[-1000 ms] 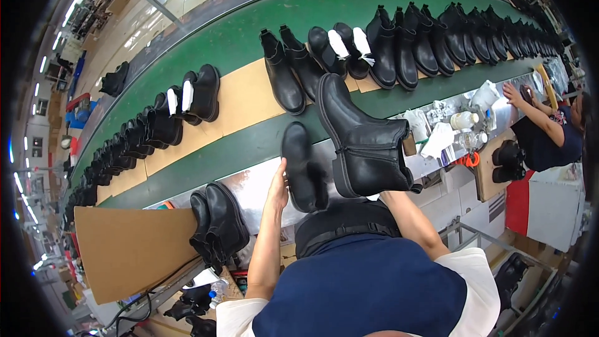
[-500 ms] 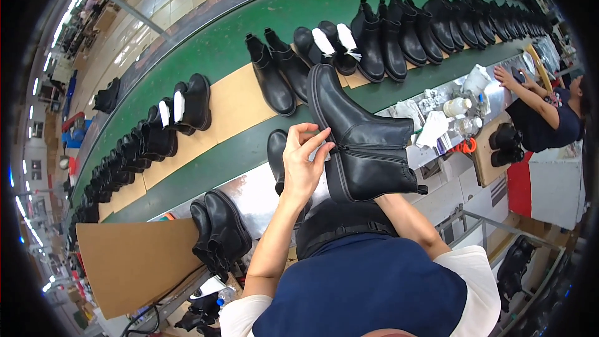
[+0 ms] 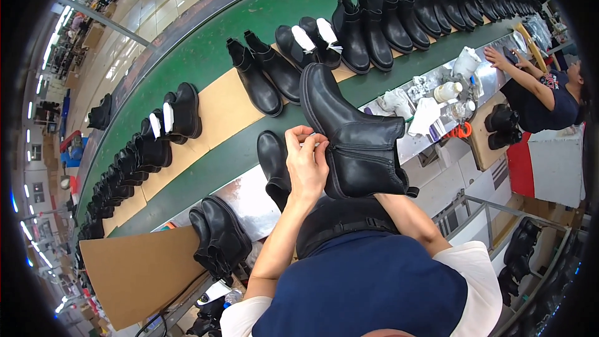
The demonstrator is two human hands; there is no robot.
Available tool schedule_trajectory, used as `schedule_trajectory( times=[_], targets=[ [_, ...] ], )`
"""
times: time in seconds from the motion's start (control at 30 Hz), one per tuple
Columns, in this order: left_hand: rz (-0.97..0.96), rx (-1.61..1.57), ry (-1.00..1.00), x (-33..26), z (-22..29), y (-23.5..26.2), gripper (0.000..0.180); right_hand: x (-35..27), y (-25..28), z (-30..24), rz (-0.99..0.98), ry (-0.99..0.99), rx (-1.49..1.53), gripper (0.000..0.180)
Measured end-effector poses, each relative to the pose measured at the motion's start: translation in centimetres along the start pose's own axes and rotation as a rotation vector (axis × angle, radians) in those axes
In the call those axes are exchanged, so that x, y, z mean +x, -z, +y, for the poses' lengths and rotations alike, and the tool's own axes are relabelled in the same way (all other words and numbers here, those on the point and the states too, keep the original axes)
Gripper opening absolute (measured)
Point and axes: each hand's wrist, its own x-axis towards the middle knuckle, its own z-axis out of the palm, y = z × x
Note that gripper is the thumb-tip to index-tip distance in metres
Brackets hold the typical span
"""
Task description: Inspect and clean boots on a factory production line using a cloth and spray tool.
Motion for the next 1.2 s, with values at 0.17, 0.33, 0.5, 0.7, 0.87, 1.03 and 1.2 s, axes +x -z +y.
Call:
schedule_trajectory(
  times=[0.17, 0.33, 0.5, 0.7, 0.87, 1.03, 1.2],
  targets=[
    [-0.004, -0.024, 0.003, -0.9, -1.3, -1.0, 0.001, -0.6, -1.3, -0.3, 0.122, -0.039, 0.353, 0.037],
    [-0.067, -0.749, 0.315, -0.6, -1.4, -0.7, 0.011, -0.6, 0.5, 4.3, 0.059, -0.427, 0.989, 0.038],
    [0.022, -0.866, 0.766, 0.7, -2.8, -0.3, 0.071, -0.4, -1.1, 1.2, -0.032, -0.561, 1.013, 0.051],
    [-0.05, -0.979, 0.8, 1.1, -2.8, -0.7, 0.086, -1.4, 4.5, -0.6, -0.078, -0.268, -0.125, 0.037],
    [-0.075, -0.633, 0.803, -0.3, -2.7, 0.0, 0.109, 1.6, 9.5, -5.5, 0.089, -0.14, -0.185, 0.042],
    [-0.066, -0.392, 0.771, 0.0, -3.0, -0.5, 0.106, -0.2, -1.5, -11.1, -0.243, -0.014, -0.494, 0.054],
    [-0.094, -0.165, 0.832, 0.0, -2.6, -0.8, 0.112, -0.8, -3.4, -9.6, -0.178, 0.151, -0.616, 0.062]
  ],
)
